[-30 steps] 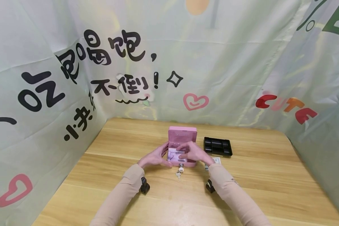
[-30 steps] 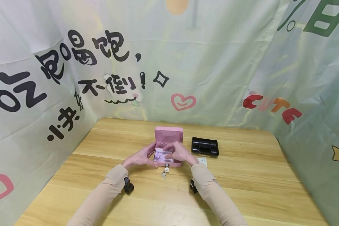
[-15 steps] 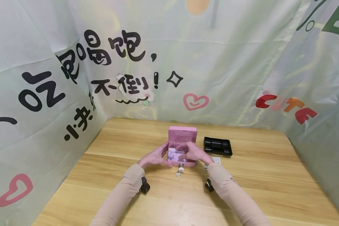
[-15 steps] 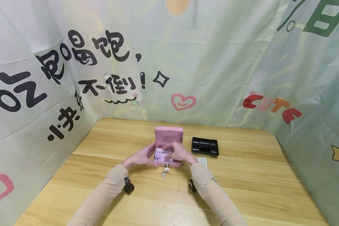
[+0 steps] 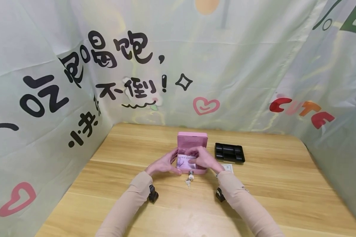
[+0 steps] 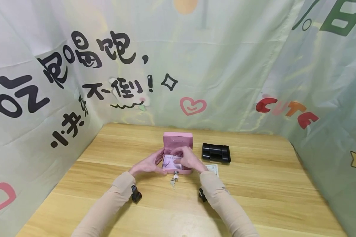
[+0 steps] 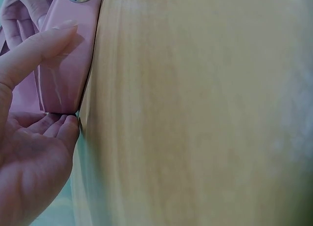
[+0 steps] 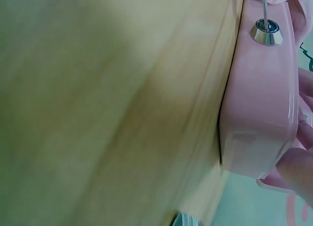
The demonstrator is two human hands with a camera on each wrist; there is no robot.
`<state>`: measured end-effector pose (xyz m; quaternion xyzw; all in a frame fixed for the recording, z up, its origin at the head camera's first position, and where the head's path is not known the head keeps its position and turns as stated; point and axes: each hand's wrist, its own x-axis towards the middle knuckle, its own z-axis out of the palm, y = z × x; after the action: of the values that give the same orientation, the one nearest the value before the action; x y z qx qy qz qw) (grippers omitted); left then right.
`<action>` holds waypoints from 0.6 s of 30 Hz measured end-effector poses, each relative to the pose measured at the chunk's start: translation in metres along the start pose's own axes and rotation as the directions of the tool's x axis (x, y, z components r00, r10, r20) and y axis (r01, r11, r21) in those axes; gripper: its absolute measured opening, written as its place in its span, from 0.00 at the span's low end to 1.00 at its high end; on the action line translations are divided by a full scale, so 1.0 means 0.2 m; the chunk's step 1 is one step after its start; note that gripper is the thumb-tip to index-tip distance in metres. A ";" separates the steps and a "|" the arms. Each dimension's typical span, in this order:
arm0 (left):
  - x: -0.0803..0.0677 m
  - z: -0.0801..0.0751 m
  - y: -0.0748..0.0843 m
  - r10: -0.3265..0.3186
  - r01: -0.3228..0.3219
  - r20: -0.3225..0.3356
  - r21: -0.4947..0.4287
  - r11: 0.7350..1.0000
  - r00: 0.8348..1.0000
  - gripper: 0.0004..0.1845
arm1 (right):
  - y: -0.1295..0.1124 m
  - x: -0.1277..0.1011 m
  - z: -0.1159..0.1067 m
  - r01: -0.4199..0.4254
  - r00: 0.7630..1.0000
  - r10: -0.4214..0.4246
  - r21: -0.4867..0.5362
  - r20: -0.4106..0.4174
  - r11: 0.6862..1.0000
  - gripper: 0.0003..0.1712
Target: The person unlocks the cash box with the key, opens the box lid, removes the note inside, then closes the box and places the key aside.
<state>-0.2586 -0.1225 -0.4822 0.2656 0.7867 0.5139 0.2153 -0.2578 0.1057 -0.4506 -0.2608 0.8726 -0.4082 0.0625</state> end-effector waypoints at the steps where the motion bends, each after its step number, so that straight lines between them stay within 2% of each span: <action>1: 0.00 0.00 0.00 -0.001 0.001 0.001 0.000 1.000 1.000 0.63 | 0.00 0.00 0.00 0.007 1.000 -0.007 -0.003 -0.008 1.000 0.18; 13: 0.01 0.00 0.00 -0.010 0.010 -0.002 0.010 1.000 1.000 0.64 | 0.02 -0.01 0.00 0.005 1.000 -0.005 -0.001 -0.002 1.000 0.14; 18: 0.01 0.00 -0.01 -0.002 0.002 -0.007 0.013 1.000 1.000 0.64 | 0.02 -0.02 -0.01 0.052 0.999 -0.052 -0.006 -0.006 0.999 0.13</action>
<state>-0.2599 -0.1215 -0.4842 0.2641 0.7911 0.5096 0.2113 -0.2577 0.1119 -0.4529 -0.2826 0.8670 -0.4077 0.0484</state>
